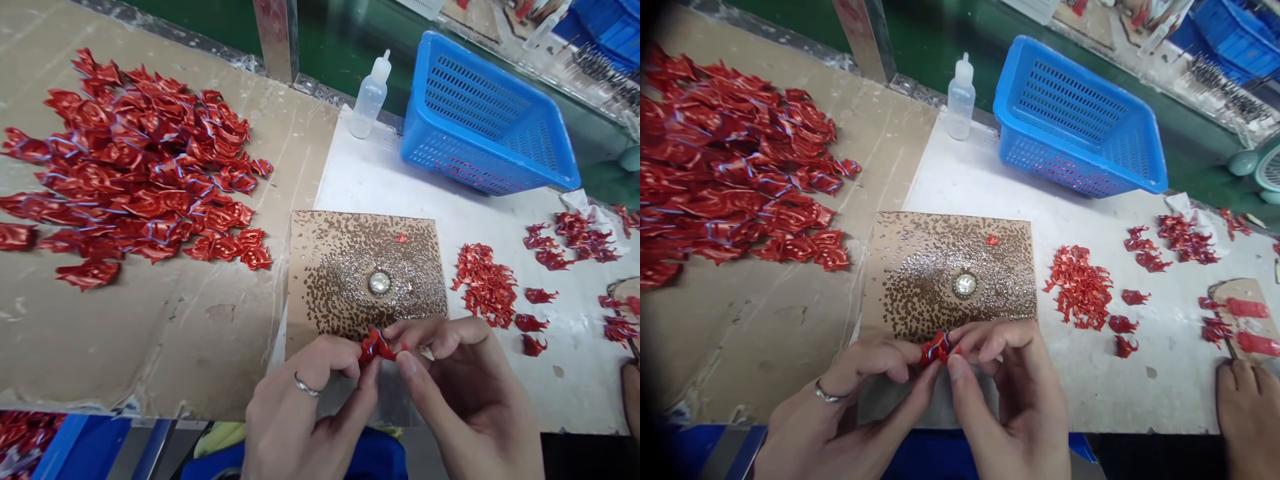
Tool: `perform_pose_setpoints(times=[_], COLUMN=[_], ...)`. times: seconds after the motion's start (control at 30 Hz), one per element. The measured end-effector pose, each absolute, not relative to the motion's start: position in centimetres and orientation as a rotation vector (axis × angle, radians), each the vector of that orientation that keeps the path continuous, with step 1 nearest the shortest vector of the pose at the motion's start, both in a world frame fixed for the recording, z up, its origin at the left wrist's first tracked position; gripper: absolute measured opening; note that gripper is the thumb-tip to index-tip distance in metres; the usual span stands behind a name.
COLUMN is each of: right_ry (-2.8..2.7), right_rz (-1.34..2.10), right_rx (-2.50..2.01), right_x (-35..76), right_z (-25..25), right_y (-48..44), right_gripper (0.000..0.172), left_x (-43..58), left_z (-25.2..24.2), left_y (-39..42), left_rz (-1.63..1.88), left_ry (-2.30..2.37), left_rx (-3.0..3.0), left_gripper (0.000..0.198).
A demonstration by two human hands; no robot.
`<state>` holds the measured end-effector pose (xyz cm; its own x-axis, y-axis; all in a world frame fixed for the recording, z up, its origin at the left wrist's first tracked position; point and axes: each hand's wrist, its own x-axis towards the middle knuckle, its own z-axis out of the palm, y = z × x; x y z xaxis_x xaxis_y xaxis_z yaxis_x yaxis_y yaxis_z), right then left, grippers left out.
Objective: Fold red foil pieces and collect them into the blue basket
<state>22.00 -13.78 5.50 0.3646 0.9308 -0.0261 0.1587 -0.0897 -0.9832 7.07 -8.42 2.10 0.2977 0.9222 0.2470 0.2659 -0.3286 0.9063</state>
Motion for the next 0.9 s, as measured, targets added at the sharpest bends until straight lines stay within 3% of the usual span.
perform_pose_setpoints(times=[0.63, 0.9], right_ry=[-0.870, -0.959], right_rz=[0.902, 0.715], right_rx=[-1.583, -1.649], right_x=[21.5, 23.9], right_z=[5.5, 4.9], right_y=[-13.7, -13.8], right_gripper=[0.019, 0.017], left_x=[7.2, 7.2], left_z=[2.2, 2.2], left_y=[-8.0, -7.9], left_rz=[1.168, 0.969], left_ry=[0.878, 0.860], left_rx=[1.805, 1.926], left_gripper=[0.029, 0.024])
